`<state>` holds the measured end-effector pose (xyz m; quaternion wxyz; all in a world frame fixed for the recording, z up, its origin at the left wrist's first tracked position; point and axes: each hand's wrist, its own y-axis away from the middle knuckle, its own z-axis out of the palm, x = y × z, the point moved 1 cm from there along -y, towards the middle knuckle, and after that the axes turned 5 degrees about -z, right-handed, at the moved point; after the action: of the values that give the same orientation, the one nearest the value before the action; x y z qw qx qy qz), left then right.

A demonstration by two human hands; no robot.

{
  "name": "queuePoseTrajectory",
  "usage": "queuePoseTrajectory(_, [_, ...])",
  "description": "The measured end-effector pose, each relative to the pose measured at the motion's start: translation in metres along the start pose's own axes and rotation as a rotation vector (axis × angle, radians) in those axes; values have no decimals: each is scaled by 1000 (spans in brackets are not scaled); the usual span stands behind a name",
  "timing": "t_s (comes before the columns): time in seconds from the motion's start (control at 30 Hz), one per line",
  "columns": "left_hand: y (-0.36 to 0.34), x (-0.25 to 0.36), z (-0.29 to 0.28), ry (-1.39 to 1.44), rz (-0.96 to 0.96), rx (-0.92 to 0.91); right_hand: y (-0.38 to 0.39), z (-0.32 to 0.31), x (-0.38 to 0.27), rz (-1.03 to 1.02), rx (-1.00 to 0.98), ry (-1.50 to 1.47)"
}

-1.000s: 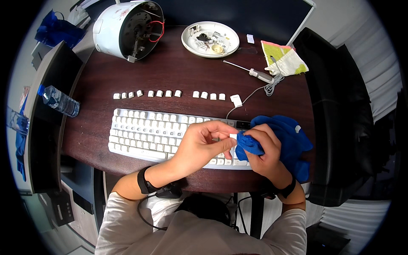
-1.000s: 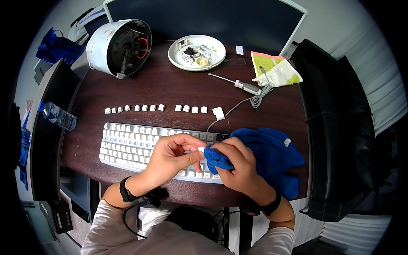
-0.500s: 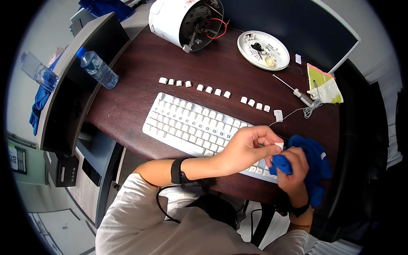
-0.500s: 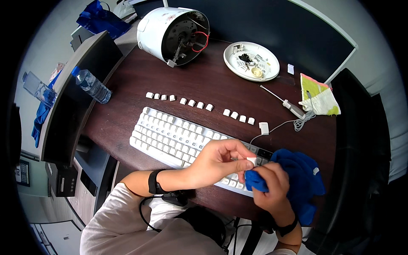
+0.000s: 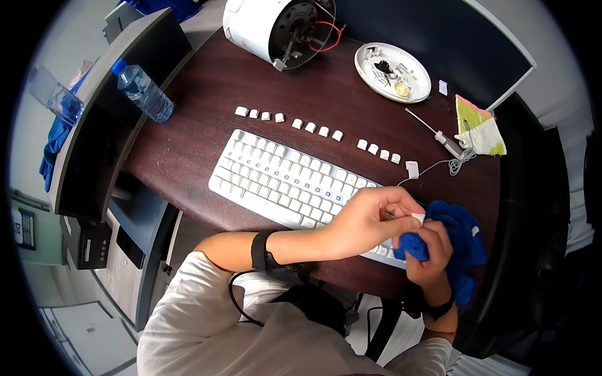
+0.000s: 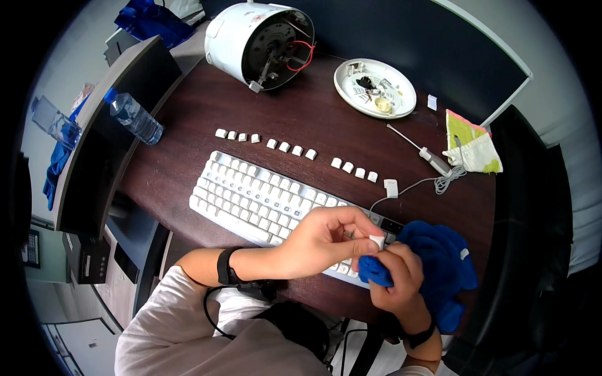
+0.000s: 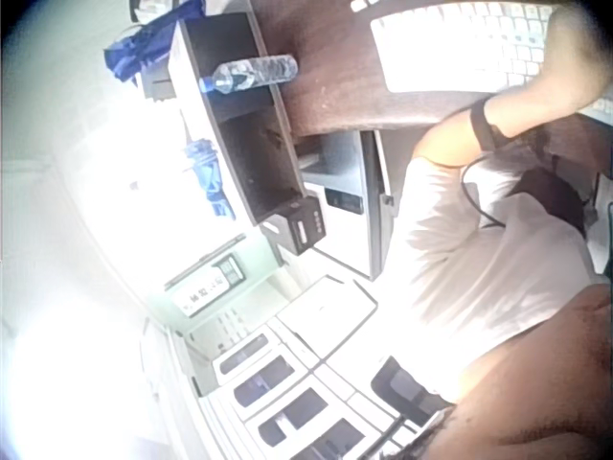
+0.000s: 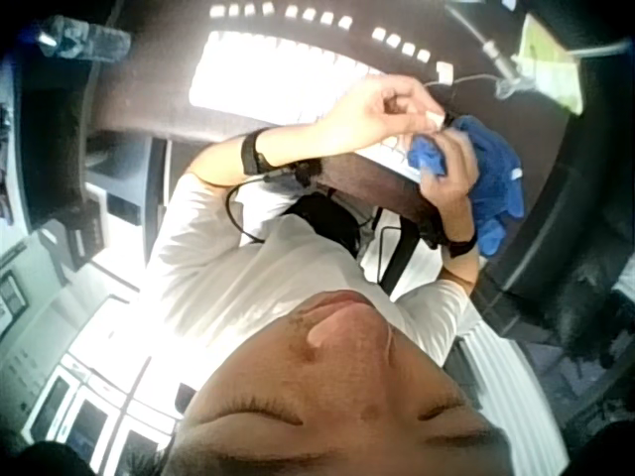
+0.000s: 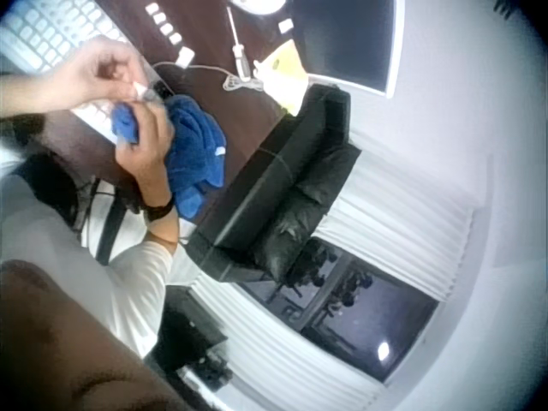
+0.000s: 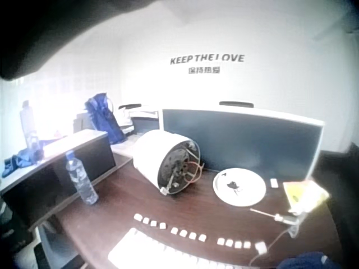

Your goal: The person cleans individual white keyboard keycaps using a blue cloth. They pick up each keycap from a row on the desk, wipe it thoroughly, and place it back down. The process is repeated for multiple keycaps in a sequential manner.

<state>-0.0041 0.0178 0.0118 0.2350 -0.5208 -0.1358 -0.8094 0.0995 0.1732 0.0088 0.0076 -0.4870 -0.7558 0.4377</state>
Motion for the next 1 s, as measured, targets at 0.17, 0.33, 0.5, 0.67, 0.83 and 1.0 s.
queuePoseTrajectory(0.17, [2,7,0,-165,40,62,-2,-6,0,43,123,-13])
queuePoseTrajectory(0.33, [-1,-4,1,-148,73,50,-4,-5,1,70,159,-35])
queuePoseTrajectory(0.5, [0,-19,7,-50,41,51,-5,-6,1,76,145,-27])
queuePoseTrajectory(0.67, [1,-17,2,-135,-32,-30,-7,-6,-1,110,53,-71])
queuePoseTrajectory(0.83, [1,-19,4,-66,-26,-5,-6,-6,-1,128,49,-89])
queuePoseTrajectory(1.0, [1,-18,6,47,1,23,-5,-4,-1,128,67,-86])
